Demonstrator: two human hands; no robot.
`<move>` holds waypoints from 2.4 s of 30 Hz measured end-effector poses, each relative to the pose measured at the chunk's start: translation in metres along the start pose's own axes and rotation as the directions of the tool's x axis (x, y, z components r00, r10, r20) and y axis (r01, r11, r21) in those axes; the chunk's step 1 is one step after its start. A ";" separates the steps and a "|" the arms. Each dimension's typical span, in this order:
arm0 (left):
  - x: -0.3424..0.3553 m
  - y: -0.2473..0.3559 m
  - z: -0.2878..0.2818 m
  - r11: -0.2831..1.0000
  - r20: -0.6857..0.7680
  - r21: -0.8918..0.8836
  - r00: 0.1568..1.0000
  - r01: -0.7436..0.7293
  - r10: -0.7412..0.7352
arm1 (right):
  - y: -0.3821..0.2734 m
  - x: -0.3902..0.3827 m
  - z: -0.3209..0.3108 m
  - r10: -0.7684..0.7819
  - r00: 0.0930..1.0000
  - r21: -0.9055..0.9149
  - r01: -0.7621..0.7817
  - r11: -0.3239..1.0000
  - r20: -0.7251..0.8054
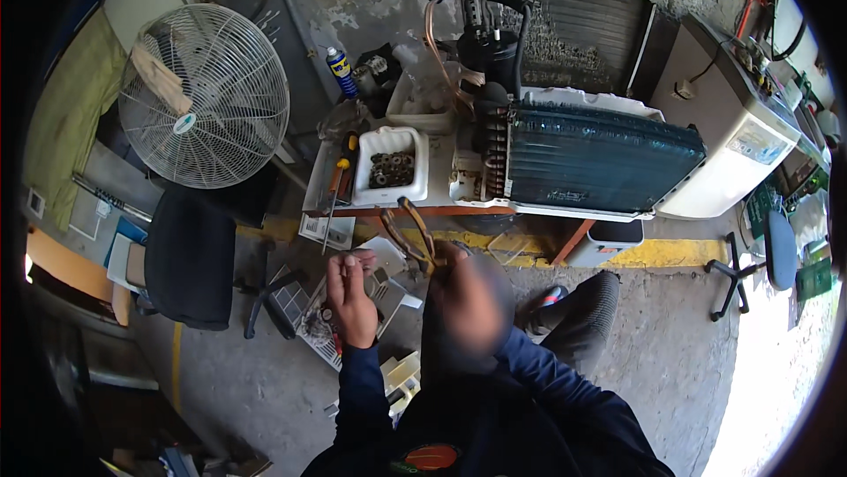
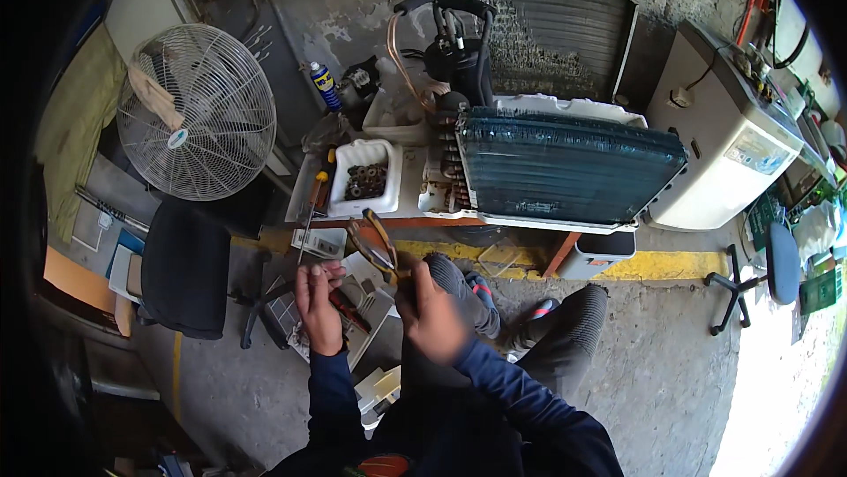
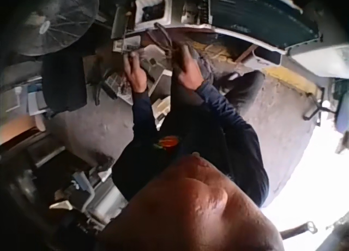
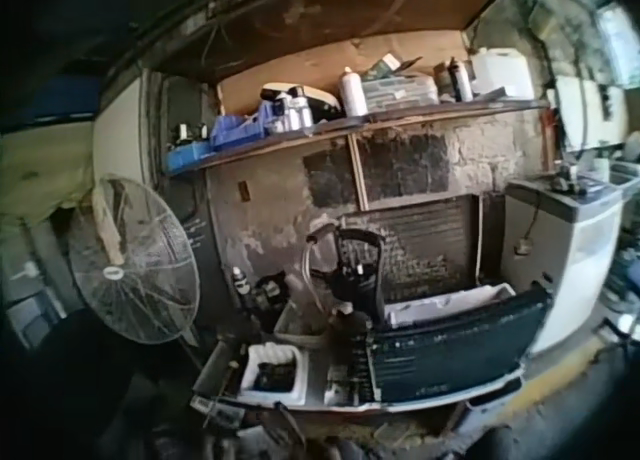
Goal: Repairing an air conditioner evaporator coil using a screwdriver and pliers.
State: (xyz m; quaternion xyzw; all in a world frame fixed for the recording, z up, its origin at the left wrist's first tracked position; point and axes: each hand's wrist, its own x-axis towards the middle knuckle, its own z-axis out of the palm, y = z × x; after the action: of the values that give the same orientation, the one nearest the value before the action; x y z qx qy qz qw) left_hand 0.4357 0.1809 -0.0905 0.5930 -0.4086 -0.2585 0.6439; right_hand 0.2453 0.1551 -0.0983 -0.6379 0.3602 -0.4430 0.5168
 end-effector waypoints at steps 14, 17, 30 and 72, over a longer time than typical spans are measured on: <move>-0.143 -0.180 -0.054 0.871 0.021 0.374 0.936 0.319 -0.352 | 0.028 0.172 0.022 -0.298 0.946 -0.850 0.258 0.460 0.126; -0.175 -0.229 -0.081 0.788 -0.064 0.476 0.909 0.391 -0.412 | 0.001 0.153 0.026 -0.408 0.894 -0.872 0.342 0.350 0.187; -0.097 -0.282 -0.125 0.782 -0.083 0.569 0.964 0.254 -0.253 | 0.123 -0.088 -0.125 0.041 0.998 -0.816 -0.064 0.574 -0.049; -0.061 -0.431 -0.390 0.026 -0.563 0.744 0.646 0.668 -0.515 | 0.270 -0.347 -0.293 0.370 0.676 -0.498 -0.727 0.472 -0.637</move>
State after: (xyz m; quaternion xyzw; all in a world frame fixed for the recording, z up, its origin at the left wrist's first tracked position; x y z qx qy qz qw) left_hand 0.7934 0.3757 -0.5100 0.9712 -0.1465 -0.1817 0.0469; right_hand -0.1505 0.3181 -0.4082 -0.5100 0.8009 -0.1991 0.2424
